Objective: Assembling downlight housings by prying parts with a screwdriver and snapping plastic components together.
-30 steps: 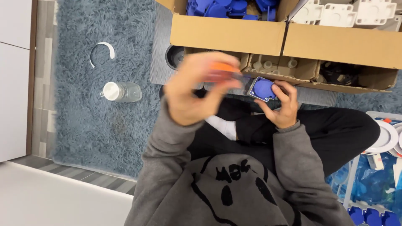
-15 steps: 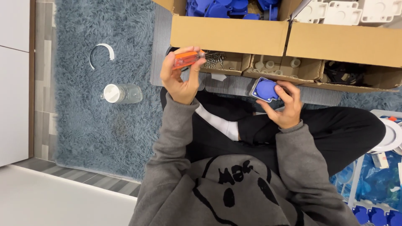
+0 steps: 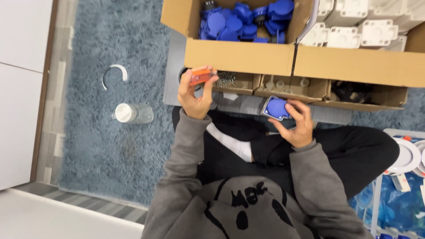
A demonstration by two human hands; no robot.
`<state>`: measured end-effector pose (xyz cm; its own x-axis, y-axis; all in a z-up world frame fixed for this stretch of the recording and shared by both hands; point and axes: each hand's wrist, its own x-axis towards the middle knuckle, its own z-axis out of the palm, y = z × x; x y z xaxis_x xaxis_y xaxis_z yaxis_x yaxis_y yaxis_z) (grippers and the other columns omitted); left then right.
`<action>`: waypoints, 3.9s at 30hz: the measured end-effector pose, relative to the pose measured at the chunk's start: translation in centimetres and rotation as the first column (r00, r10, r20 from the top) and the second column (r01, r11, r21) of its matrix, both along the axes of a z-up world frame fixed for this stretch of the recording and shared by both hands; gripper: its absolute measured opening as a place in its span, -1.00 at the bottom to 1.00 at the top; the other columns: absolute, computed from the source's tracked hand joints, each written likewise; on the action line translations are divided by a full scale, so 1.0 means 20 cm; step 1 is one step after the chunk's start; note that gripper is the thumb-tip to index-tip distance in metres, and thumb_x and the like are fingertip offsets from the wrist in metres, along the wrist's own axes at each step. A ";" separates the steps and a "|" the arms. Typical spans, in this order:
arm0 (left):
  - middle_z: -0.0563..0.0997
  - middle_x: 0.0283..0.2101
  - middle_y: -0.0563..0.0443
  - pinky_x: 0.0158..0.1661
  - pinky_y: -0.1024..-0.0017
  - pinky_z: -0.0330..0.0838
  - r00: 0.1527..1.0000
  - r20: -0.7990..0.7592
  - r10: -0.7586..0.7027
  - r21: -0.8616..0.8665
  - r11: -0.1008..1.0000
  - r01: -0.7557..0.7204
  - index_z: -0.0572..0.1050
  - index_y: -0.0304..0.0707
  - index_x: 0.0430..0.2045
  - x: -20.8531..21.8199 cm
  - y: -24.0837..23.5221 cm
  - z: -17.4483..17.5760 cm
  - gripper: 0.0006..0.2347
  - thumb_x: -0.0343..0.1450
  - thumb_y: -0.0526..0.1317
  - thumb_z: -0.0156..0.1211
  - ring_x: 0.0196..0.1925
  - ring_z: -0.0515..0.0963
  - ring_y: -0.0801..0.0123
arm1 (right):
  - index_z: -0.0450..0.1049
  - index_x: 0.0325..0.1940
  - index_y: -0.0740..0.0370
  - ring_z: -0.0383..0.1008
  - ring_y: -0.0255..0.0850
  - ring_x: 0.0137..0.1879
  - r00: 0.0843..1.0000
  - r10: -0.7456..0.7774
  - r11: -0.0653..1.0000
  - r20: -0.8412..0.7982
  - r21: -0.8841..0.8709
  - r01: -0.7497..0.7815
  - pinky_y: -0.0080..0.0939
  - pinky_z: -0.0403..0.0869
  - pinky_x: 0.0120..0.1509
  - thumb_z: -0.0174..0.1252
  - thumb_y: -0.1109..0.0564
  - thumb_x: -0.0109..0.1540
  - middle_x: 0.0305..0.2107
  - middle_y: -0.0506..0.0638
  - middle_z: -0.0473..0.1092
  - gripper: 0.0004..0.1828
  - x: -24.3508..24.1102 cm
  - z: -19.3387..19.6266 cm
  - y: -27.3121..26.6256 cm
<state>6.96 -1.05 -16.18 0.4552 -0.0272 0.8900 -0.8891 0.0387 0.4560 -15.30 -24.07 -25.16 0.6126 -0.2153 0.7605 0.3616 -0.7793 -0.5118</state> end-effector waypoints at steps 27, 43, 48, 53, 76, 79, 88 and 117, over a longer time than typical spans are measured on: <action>0.57 -0.18 -0.60 -0.38 -0.15 0.76 0.988 0.148 -0.052 -0.150 0.986 0.074 -0.03 -0.34 0.49 -0.18 0.23 0.27 -0.13 0.36 -0.54 0.52 -0.28 0.74 -0.55 | 0.59 0.16 0.39 0.64 0.18 0.02 1.000 0.016 0.981 0.006 0.194 -0.017 0.03 0.59 0.09 0.52 0.17 0.29 0.01 0.27 0.58 -0.58 0.09 0.44 0.18; 0.57 -0.17 -0.53 -0.38 -0.06 0.78 0.994 0.098 -0.046 -0.190 0.980 0.064 -0.11 -0.25 0.56 -0.21 0.28 0.29 -0.13 0.43 -0.48 0.45 -0.27 0.76 -0.44 | 0.65 0.20 0.32 0.70 0.14 0.03 0.984 0.148 0.986 -0.101 0.093 -0.139 0.01 0.67 0.03 0.34 0.42 0.34 -0.03 0.20 0.63 -0.66 0.51 0.73 0.35; 0.55 -0.18 -0.53 -0.34 -0.09 0.78 0.999 0.030 -0.037 -0.245 0.969 0.044 -0.13 -0.16 0.56 -0.20 0.30 0.26 -0.12 0.43 -0.47 0.45 -0.27 0.75 -0.46 | 0.70 0.05 0.22 0.75 0.00 -0.11 0.976 0.162 0.964 -0.147 0.236 -0.125 -0.14 0.66 -0.09 0.35 0.40 0.34 -0.20 0.05 0.69 -0.76 0.51 0.73 0.34; 0.56 -0.15 -0.47 -0.28 -0.03 0.81 0.999 -0.030 -0.038 -0.274 0.961 0.028 -0.13 -0.12 0.55 -0.21 0.34 0.28 -0.17 0.47 -0.41 0.41 -0.25 0.77 -0.36 | 0.59 -0.02 0.26 0.75 -0.17 -0.11 0.949 0.298 0.833 -0.098 0.512 -0.209 -0.26 0.65 -0.06 0.34 0.39 0.35 -0.20 0.08 0.71 -0.83 0.47 0.69 0.36; 0.62 -0.11 -0.45 -0.24 0.03 0.82 0.929 -0.325 -0.177 -0.359 0.932 0.052 -0.17 -0.04 0.59 -0.32 0.26 0.18 -0.12 0.47 -0.33 0.43 -0.22 0.80 -0.26 | 0.64 -0.27 0.41 0.74 -0.16 -0.26 0.906 0.417 0.651 0.065 0.674 -0.348 -0.30 0.69 -0.26 0.48 0.47 0.16 -0.24 0.36 0.68 -0.85 0.20 0.55 0.20; 0.63 -0.12 -0.46 -0.23 0.01 0.83 0.923 -0.338 -0.184 -0.356 0.933 0.055 -0.16 -0.09 0.59 -0.33 0.25 0.17 -0.12 0.45 -0.36 0.44 -0.22 0.80 -0.27 | 0.64 -0.25 0.42 0.75 -0.14 -0.24 0.911 0.407 0.665 0.063 0.664 -0.343 -0.26 0.70 -0.24 0.48 0.47 0.16 -0.23 0.36 0.68 -0.84 0.18 0.58 0.20; 0.60 -0.13 -0.52 -0.23 -0.04 0.81 0.963 -0.232 -0.136 -0.279 0.958 0.069 -0.17 -0.14 0.58 -0.26 0.35 0.20 -0.11 0.45 -0.43 0.43 -0.23 0.79 -0.34 | 0.72 0.02 0.14 0.65 0.05 0.12 0.999 -0.024 0.999 0.042 -0.035 0.025 0.00 0.52 0.28 0.58 0.11 0.20 0.04 0.04 0.65 -0.68 0.10 0.40 0.18; 0.65 0.21 -0.16 0.21 0.31 0.88 0.856 -0.313 -0.411 0.201 0.852 0.483 0.13 0.09 0.55 -0.26 -0.02 0.50 -0.17 0.51 -0.57 0.60 0.14 0.83 0.17 | 0.60 -0.36 0.31 0.65 0.11 0.23 0.985 0.156 0.987 -0.076 0.061 -0.152 0.30 0.30 0.68 0.54 0.55 0.06 -0.08 0.15 0.62 -0.70 0.00 0.23 0.09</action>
